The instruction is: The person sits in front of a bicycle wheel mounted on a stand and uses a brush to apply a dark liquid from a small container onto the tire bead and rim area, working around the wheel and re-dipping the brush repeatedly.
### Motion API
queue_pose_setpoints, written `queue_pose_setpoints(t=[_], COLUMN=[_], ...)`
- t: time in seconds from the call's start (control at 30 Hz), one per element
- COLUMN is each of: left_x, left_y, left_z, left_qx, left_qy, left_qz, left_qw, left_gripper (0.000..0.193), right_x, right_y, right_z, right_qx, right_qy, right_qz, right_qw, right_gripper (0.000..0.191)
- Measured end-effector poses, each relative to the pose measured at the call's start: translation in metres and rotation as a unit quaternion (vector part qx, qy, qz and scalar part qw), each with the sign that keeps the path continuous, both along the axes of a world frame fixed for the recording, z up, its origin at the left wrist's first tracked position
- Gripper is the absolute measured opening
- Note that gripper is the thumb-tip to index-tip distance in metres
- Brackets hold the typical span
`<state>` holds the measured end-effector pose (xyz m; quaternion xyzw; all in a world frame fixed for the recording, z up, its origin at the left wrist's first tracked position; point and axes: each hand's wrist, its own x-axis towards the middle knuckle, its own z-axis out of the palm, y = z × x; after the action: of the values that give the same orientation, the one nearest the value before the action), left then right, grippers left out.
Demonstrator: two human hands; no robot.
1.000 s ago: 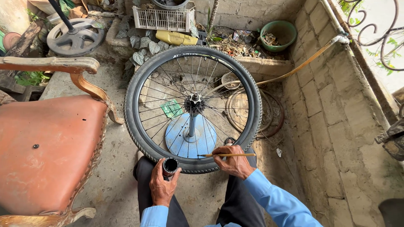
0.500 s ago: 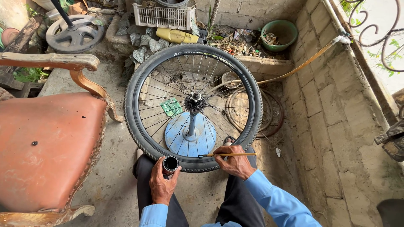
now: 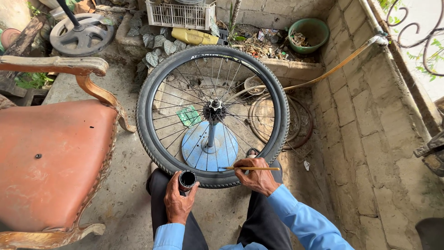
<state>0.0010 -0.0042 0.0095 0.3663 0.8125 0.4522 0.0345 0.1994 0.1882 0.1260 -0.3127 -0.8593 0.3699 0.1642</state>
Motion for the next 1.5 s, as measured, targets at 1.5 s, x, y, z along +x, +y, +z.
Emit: queue_pose_setpoints(t=[1.5], left_x=[-0.001], left_y=[0.0], left_z=[-0.001], left_qx=[-0.007], left_qy=[-0.008], left_qz=[0.0], left_qw=[1.0], left_gripper=[0.072], right_x=[0.017], right_y=[0.037], right_z=[-0.013], right_qx=[0.059], right_qy=[-0.005], right_qz=[-0.023], right_qw=[0.998], right_gripper=[0.021])
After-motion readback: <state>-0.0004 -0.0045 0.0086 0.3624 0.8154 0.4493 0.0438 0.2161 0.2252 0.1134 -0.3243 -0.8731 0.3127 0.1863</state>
